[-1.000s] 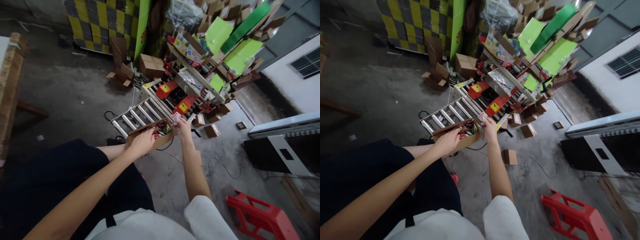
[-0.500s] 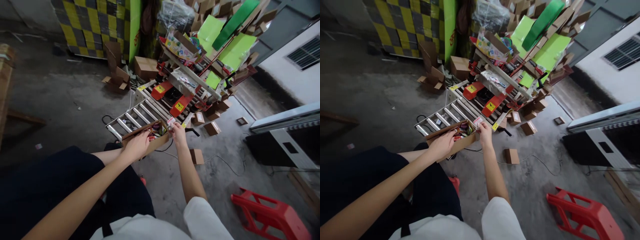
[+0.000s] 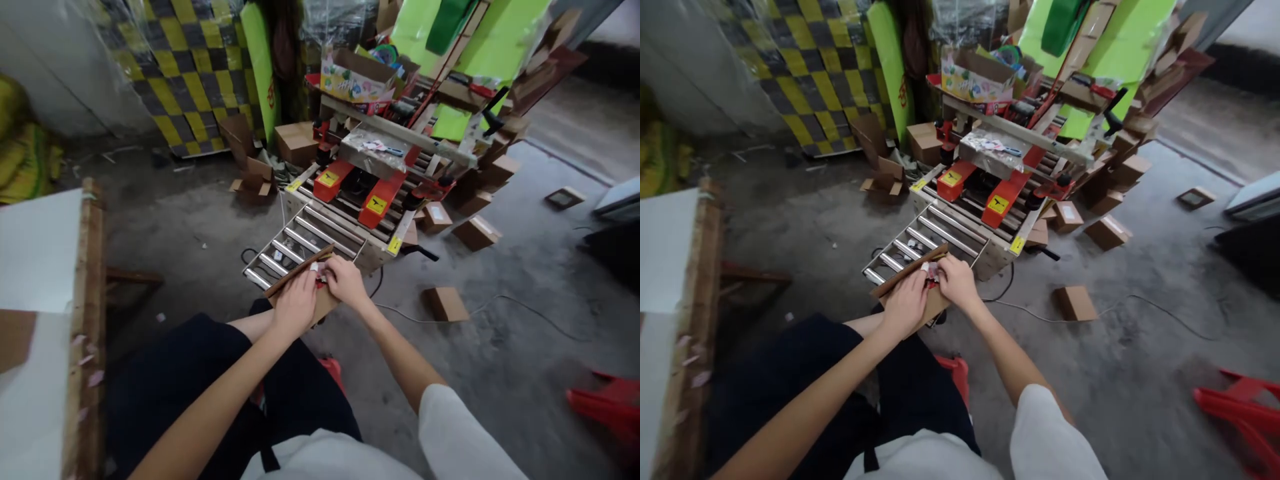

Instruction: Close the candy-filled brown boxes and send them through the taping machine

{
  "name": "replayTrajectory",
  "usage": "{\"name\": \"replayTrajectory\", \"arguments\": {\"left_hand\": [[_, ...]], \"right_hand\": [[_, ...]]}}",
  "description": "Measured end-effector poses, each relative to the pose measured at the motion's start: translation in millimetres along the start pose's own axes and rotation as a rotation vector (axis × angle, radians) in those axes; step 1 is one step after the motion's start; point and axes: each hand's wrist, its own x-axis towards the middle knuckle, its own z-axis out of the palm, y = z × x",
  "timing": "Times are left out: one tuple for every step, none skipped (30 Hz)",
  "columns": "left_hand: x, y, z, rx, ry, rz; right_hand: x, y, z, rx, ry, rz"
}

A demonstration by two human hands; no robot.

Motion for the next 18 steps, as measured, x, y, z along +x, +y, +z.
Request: {"name": "replayTrajectory", "arguments": {"left_hand": [[1.0,0.4,-1.1,0.004,-0.022,-0.016],[2.3,1.0,-2.5,0.005,-0.043,-0.027],[3.9,1.4,-4.2,0.006,-0.065,-0.029],[5.8,1.8,-5.9,0.007,-0.09,-0.027],[7.9,1.9,-7.6,0.009,-0.119,-0.021],[10.3,1.7,-9.0,0.016,-0.152,-0.013],[12.5,1.4,-10.0,0.025,-0.185,-0.008],[14.3,0.9,-10.4,0.034,-0.212,-0.005],[15.3,0.3,-10.3,0.038,-0.228,-0.004],[15.3,-0.2,-9.7,0.036,-0.227,-0.002],[14.1,-0.7,-8.6,0.026,-0.202,-0.004],[11.7,-1.1,-7.3,0.015,-0.149,-0.009],[8.3,-1.3,-6.1,0.009,-0.074,-0.012],[4.4,-1.4,-5.4,0.017,0.014,-0.008],[0.2,-1.2,-5.4,0.044,0.103,0.004],[-3.6,-0.8,-6.4,0.087,0.18,0.018],[-6.8,-0.1,-8.6,0.14,0.237,0.019],[-9.1,0.7,-11.9,0.196,0.271,0.001]], "right_hand": [[-1.4,4.5,1.4,0.122,0.085,0.024],[-2.4,8.7,2.6,0.249,0.182,0.071],[-2.9,12.1,3.7,0.366,0.281,0.133],[-2.9,14.6,4.6,0.458,0.371,0.194],[-2.6,15.8,5.3,0.512,0.44,0.24],[-2.0,15.6,5.8,0.526,0.48,0.26],[-1.5,14.3,6.3,0.504,0.493,0.253],[-1.2,12.0,6.7,0.45,0.483,0.228],[-1.1,8.9,7.0,0.366,0.454,0.194],[-1.3,5.6,7.3,0.262,0.403,0.158],[-1.7,2.3,7.5,0.147,0.339,0.127],[-2.2,-0.6,7.6,0.035,0.271,0.102],[-2.5,-2.9,7.6,-0.064,0.204,0.084],[-2.8,-4.4,7.5,-0.137,0.148,0.071],[-3.1,-5.2,7.3,-0.181,0.113,0.064],[-3.4,-5.3,7.2,-0.197,0.098,0.063],[-3.9,-4.9,7.1,-0.191,0.099,0.064],[-4.8,-4.1,7.4,-0.168,0.115,0.064]]}}
